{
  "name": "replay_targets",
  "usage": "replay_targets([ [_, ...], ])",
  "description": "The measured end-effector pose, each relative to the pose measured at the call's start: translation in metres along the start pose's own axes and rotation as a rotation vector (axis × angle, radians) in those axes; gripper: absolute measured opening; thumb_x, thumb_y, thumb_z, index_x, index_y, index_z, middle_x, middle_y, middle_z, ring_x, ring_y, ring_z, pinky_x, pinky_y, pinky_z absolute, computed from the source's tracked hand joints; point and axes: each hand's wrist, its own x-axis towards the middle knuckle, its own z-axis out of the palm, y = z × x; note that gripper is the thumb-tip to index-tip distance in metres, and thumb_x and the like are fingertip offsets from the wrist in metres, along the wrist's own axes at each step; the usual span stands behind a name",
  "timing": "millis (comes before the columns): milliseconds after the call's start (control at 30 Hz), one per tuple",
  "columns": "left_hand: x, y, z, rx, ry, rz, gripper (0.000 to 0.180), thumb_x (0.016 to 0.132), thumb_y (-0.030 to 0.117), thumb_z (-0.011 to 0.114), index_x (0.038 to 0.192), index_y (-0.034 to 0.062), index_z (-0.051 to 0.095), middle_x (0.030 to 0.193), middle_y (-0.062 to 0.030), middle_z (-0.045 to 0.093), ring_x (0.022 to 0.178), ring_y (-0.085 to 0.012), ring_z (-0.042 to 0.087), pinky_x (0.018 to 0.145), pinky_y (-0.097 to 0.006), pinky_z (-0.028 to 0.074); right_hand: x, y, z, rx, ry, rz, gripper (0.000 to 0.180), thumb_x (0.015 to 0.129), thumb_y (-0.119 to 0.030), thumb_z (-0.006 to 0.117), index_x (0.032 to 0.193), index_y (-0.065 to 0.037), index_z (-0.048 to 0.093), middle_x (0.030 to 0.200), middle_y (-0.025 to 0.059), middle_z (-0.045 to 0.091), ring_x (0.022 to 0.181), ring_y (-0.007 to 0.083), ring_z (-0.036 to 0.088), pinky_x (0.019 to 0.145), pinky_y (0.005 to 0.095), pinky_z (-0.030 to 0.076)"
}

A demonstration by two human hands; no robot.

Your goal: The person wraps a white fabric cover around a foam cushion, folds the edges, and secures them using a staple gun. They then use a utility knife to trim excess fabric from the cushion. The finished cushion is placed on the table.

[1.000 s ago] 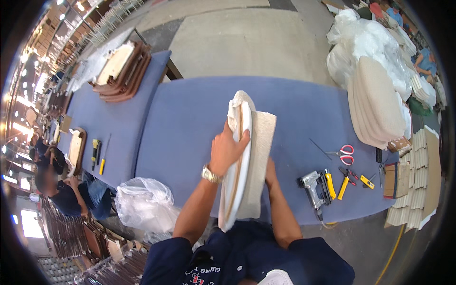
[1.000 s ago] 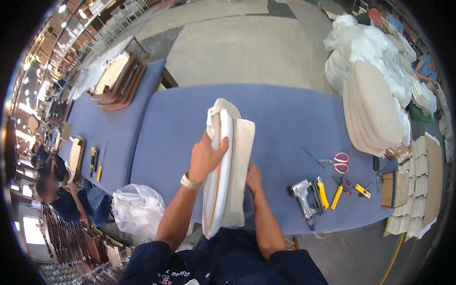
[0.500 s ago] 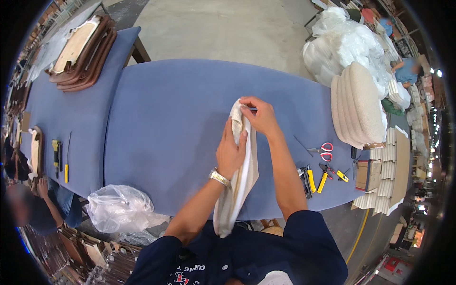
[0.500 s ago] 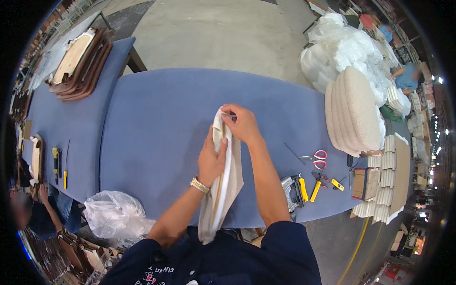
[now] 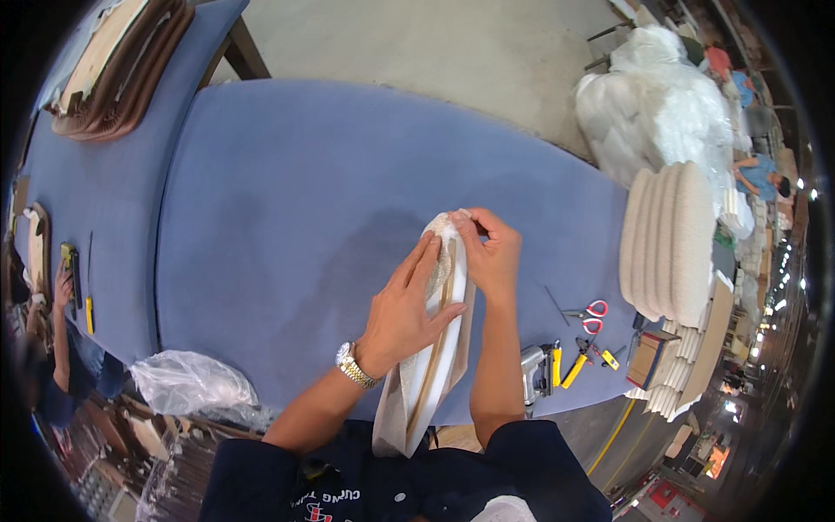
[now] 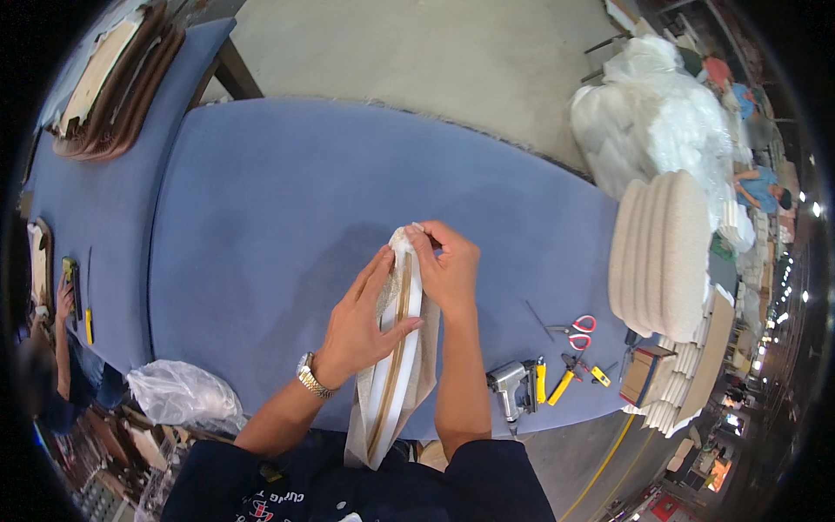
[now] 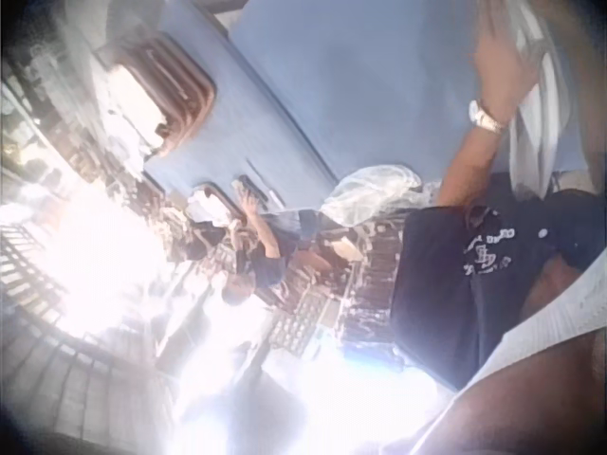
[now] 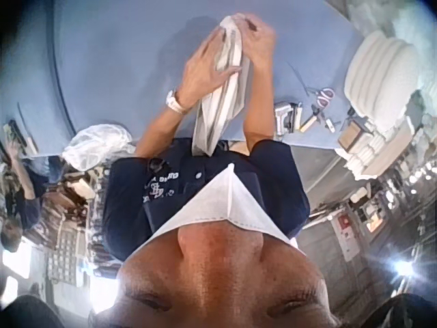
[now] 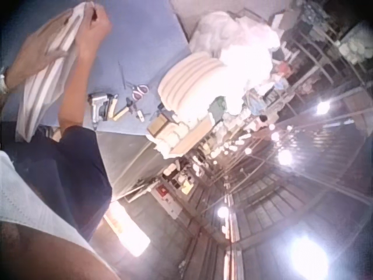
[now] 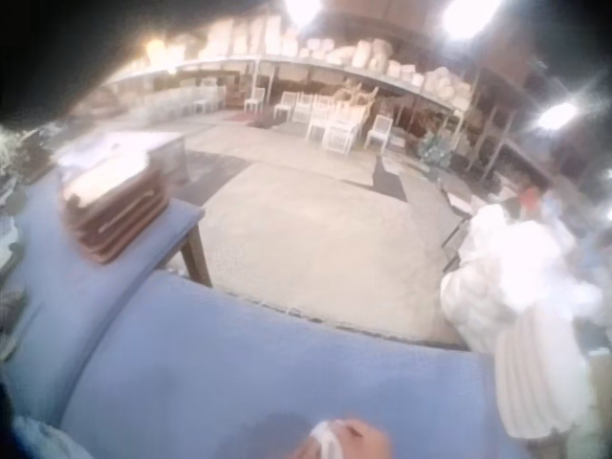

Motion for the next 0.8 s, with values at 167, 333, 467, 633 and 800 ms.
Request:
replay_targets([
  [167, 0.020, -0.003, -0.005, -0.025, 0.020, -0.173, 0.056, 0.083, 0.020, 0.083, 0.131, -0.0014, 0.064, 0.125, -0.0175, 0.070, 0.116, -0.0343, 0.069, 0.098, -0.039, 0.056, -0.002, -0.011, 0.009, -0.001, 0.047, 0.017, 0.018, 0.096, -0.018, 0.073, 0.095, 0.000, 0.075, 0.081, 0.0086, 0.074, 0.070, 0.0153, 0.067, 0.068, 0.0292, 0.053],
  [333, 0.034, -0.004, 0.004, 0.042, 0.114, 0.014, 0.043, 0.085, 0.012, 0.079, 0.124, -0.0005, 0.068, 0.123, -0.0177, 0.072, 0.105, -0.0335, 0.074, 0.086, -0.037, 0.059, -0.009, -0.017, 0.006, 0.046, 0.071, 0.103, 0.017, 0.096, -0.016, 0.072, 0.102, -0.001, 0.075, 0.093, 0.0107, 0.077, 0.082, 0.0177, 0.073, 0.075, 0.0306, 0.056],
  [467, 0.041, -0.005, 0.009, 0.011, 0.154, 0.114, 0.035, 0.089, 0.014, 0.074, 0.120, -0.0023, 0.070, 0.121, -0.0172, 0.073, 0.081, -0.0302, 0.073, 0.072, -0.037, 0.058, -0.016, -0.019, -0.007, 0.010, -0.004, -0.042, 0.020, 0.094, -0.012, 0.071, 0.111, -0.001, 0.074, 0.103, 0.0125, 0.078, 0.092, 0.0228, 0.076, 0.082, 0.0317, 0.058],
  [633, 0.049, -0.006, -0.011, 0.041, -0.034, 0.045, 0.035, 0.089, 0.013, 0.074, 0.120, -0.0015, 0.070, 0.116, -0.0200, 0.074, 0.105, -0.0367, 0.073, 0.089, -0.041, 0.057, -0.004, -0.009, -0.018, -0.059, -0.137, -0.149, 0.020, 0.093, -0.007, 0.069, 0.113, -0.003, 0.072, 0.108, 0.0126, 0.077, 0.094, 0.0282, 0.075, 0.081, 0.0341, 0.058],
  [800, 0.058, -0.015, -0.024, 0.073, -0.156, 0.021, 0.033, 0.088, 0.013, 0.073, 0.117, -0.0021, 0.070, 0.115, -0.0216, 0.074, 0.105, -0.0387, 0.072, 0.091, -0.041, 0.056, -0.003, -0.007, -0.009, -0.191, -0.125, -0.198, 0.012, 0.094, -0.004, 0.067, 0.105, -0.005, 0.071, 0.106, 0.0118, 0.077, 0.091, 0.0307, 0.074, 0.077, 0.0355, 0.058],
])
